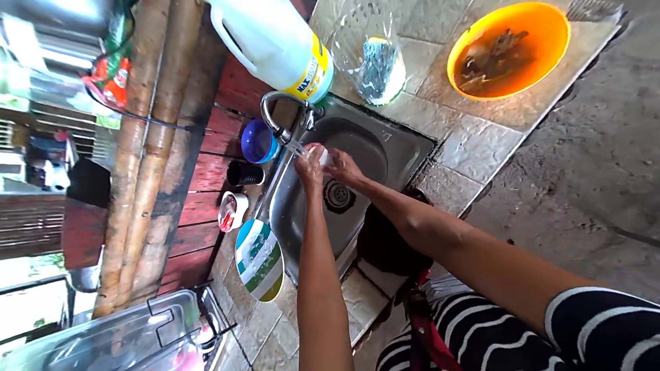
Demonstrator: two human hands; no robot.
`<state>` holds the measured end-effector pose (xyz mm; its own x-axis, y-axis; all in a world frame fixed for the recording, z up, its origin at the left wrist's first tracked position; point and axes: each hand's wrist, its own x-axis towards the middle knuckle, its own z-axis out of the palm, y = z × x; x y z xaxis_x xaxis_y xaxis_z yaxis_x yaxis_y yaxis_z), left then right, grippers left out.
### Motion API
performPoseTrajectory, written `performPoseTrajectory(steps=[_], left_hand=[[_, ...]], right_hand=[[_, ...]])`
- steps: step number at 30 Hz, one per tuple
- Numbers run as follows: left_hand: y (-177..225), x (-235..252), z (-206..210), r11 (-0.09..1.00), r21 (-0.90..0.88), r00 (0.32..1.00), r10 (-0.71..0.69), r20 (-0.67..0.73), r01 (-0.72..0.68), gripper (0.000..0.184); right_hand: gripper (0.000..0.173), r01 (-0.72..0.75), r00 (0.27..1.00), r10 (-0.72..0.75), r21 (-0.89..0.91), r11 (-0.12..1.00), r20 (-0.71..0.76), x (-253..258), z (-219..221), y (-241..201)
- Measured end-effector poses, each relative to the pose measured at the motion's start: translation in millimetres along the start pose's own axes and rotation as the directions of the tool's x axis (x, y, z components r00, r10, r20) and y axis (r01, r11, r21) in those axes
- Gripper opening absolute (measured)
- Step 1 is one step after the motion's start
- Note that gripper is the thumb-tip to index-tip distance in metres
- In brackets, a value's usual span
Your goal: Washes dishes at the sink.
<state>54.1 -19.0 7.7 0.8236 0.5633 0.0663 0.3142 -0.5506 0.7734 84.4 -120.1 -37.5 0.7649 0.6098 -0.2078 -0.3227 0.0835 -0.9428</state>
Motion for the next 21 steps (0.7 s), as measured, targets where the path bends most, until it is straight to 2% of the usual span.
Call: performPoseTrajectory(steps=[2, 4, 6, 9, 12, 15, 17, 19, 21], left_hand=[[7, 7, 1, 0.974, 0.225, 0.994, -0.002, -0.112, 0.028, 0.037], [10, 13, 3, 0.952, 0.297, 0.982, -0.024, -0.185, 0.080, 0.049], [12, 13, 8, 0.971, 0.225, 0.967, -0.021, -0.255, 0.081, 0.045], [3, 0, 19, 1.000, -0.004, 0.947, -0.029, -0.319, 0.029, 0.038], [-6, -39, 40, 0.977, -0.167, 0.957, -0.168, -0.238, 0.130, 0.053], [-16, -58, 36, 0.960, -0.260, 0.973, -0.157, -0.170, 0.109, 0.055], [-18, -61, 26, 0.958, -0.277, 0.992, -0.102, -0.078, 0.077, 0.052], [-20, -72, 19, 0.977, -0.183, 0.994, -0.104, 0.029, 0.108, 0.054], [-17, -80, 2, 0.977, -0.021, 0.971, -0.208, 0.117, 0.212, 0.067]], right_hand=[[0.028, -0.134, 0.988, 0.110, 0.255, 0.958, 0.106, 2, 6, 2], [0.021, -0.228, 0.970, 0.173, 0.396, 0.890, 0.170, 4, 7, 0], [0.021, -0.229, 0.971, 0.173, 0.437, 0.870, 0.165, 7, 7, -1], [0.023, -0.188, 0.982, 0.154, 0.428, 0.884, 0.112, 14, 13, 2], [0.022, -0.156, 0.988, 0.146, 0.468, 0.870, 0.058, 17, 14, 0], [0.021, -0.165, 0.986, 0.134, 0.494, 0.854, 0.099, 18, 17, 3], [0.026, -0.184, 0.983, 0.153, 0.530, 0.828, 0.102, 16, 16, 1], [0.035, -0.224, 0.974, 0.200, 0.490, 0.842, 0.103, 11, 7, 2], [0.046, -0.241, 0.971, 0.230, 0.272, 0.932, 0.072, 4, 5, -3]])
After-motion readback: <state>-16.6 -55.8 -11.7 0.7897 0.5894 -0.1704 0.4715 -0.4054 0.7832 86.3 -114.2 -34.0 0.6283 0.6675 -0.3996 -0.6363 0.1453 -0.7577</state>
